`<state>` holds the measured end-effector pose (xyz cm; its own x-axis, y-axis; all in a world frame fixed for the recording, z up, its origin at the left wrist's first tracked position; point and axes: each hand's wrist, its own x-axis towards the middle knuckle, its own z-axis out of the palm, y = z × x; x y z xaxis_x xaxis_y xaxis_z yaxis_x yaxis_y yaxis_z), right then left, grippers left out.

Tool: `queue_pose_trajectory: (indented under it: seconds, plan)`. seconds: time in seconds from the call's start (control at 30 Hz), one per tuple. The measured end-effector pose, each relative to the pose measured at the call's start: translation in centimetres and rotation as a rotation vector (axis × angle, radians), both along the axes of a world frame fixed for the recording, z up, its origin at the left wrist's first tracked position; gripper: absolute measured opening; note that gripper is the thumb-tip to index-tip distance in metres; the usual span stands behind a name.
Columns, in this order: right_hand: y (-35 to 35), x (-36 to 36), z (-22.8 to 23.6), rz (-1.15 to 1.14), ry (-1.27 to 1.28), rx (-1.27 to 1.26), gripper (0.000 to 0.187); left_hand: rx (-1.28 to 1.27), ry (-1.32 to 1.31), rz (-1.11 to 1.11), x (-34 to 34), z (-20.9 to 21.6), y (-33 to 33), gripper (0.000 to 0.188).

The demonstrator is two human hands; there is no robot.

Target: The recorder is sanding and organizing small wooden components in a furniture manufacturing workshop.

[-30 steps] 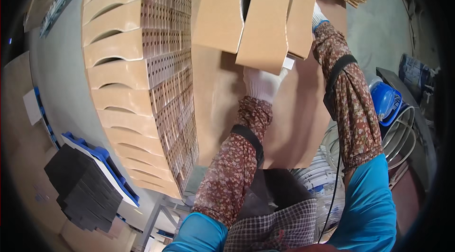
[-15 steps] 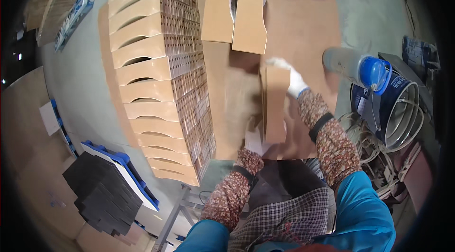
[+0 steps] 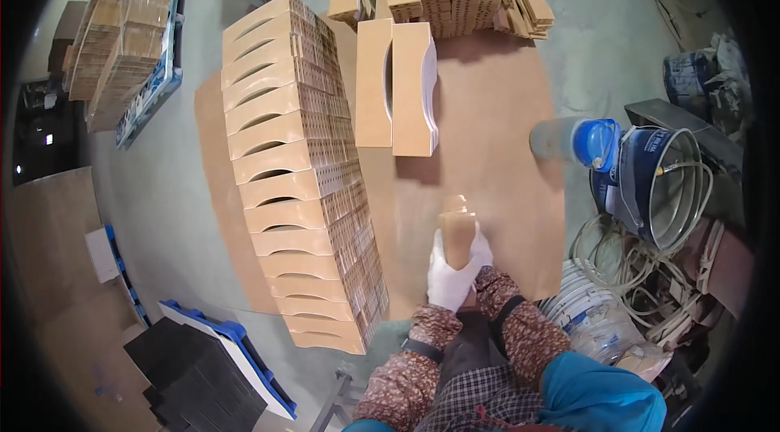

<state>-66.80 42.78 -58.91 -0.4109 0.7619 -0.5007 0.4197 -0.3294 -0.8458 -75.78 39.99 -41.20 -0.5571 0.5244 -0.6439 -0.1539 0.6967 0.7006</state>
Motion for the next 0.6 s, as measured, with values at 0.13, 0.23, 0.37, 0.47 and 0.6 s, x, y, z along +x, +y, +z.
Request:
queue_pose_trajectory:
  seconds: [0.13,0.23,0.37,0.47,0.6]
  plan:
    - [-2.3,-0.2,0.5,0.228,-0.362,0.268,0.033,0.081,-0.178,0.062,-2.2,-0.3,-1.8,0.075]
    - [-2.6,-0.7,1.5,0.353,-0.529,0.308,0.033,0.14,-0.132,0.013,-4.1,-0.2,-3.2,0.064]
    - [-1.8,-1.6,2.4,0.365,-0.542,0.309,0.034,0.114,-0.221,-0.004,-5.9,-0.6,-4.2,0.057]
    - [-1.1,-1.9,2.8,0.208,-0.568,-0.021,0.056,0.104,-0.256,0.0,-5.3,-0.4,-4.1,0.063]
    - [-2.0,0.2,6.0,-0.097,-0.166,-0.442,0.087,0.129,-0.209,-0.042,-2.7,2.7,-3.5,0.062]
